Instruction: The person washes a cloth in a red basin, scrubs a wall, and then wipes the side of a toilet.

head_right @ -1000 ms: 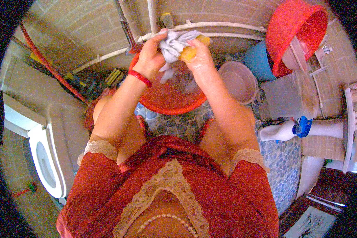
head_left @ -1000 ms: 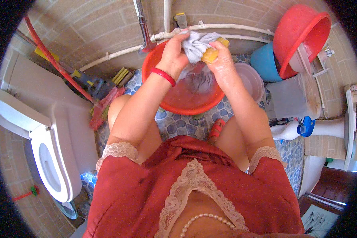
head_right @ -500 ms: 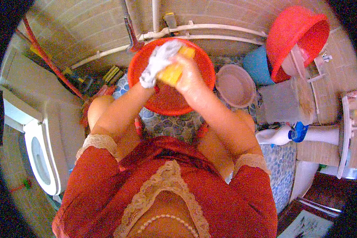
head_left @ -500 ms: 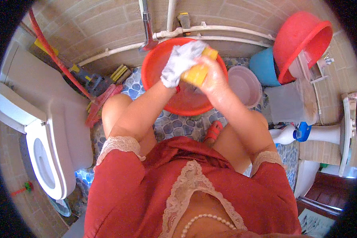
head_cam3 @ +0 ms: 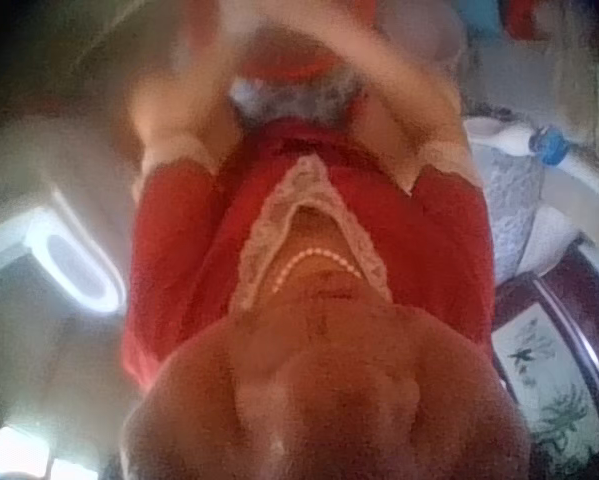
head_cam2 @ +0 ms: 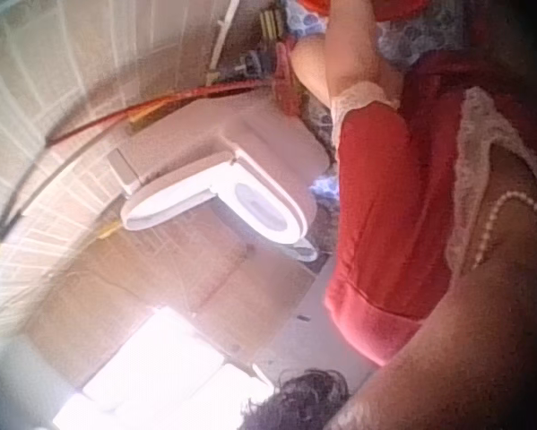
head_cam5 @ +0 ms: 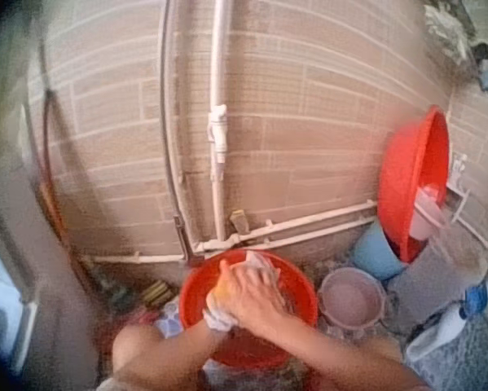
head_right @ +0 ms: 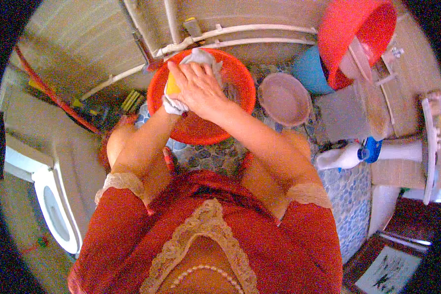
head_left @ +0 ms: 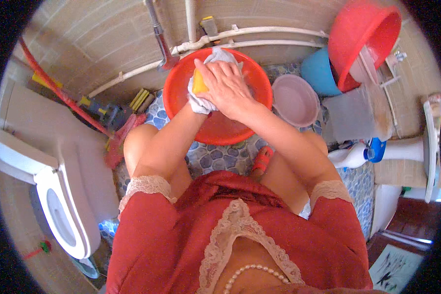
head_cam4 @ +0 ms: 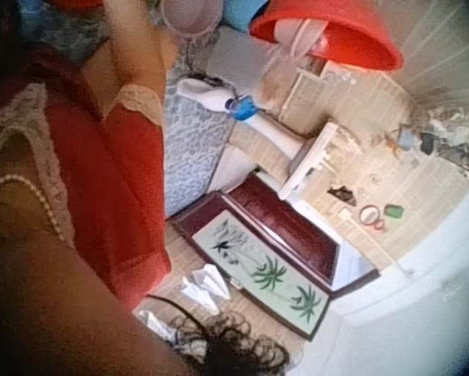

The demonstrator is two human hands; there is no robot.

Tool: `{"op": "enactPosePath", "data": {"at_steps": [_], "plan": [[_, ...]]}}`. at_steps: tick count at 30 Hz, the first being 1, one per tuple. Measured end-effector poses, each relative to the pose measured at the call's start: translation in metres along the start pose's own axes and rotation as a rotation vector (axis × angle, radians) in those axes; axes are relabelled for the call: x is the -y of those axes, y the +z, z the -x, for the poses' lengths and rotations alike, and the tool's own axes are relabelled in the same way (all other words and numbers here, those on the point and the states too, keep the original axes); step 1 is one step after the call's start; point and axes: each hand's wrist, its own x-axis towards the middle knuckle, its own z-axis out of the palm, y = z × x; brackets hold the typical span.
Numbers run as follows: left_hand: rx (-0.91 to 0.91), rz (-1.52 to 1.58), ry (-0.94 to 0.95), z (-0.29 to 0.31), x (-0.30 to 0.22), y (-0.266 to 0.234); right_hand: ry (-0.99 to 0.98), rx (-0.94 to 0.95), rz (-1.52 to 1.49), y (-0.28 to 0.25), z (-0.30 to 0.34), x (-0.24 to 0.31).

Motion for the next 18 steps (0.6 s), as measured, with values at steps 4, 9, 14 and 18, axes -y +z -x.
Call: {"op": "enactPosePath", "data": {"at_steps": [4, 9, 14, 18], "plan": [[-0.270, 1.097, -0.971, 0.003, -0.007, -0.007, 0.401, -0.046, 0.121, 0.008, -0.020, -0.053], [-0.114, 0.850, -0.836, 0.012, -0.009, 0.003, 0.756, 0.167, 0.094, -0.011, -0.012, -0.074], [-0.028, 0.523, -0.654, 0.027, 0.026, -0.055, 0.641, 0.041, -0.197, 0.004, -0.001, -0.006], [-0.163, 0.816, -0.824, 0.028, 0.036, -0.057, 0.484, -0.028, -0.271, -0.013, 0.007, 0.028]]}}
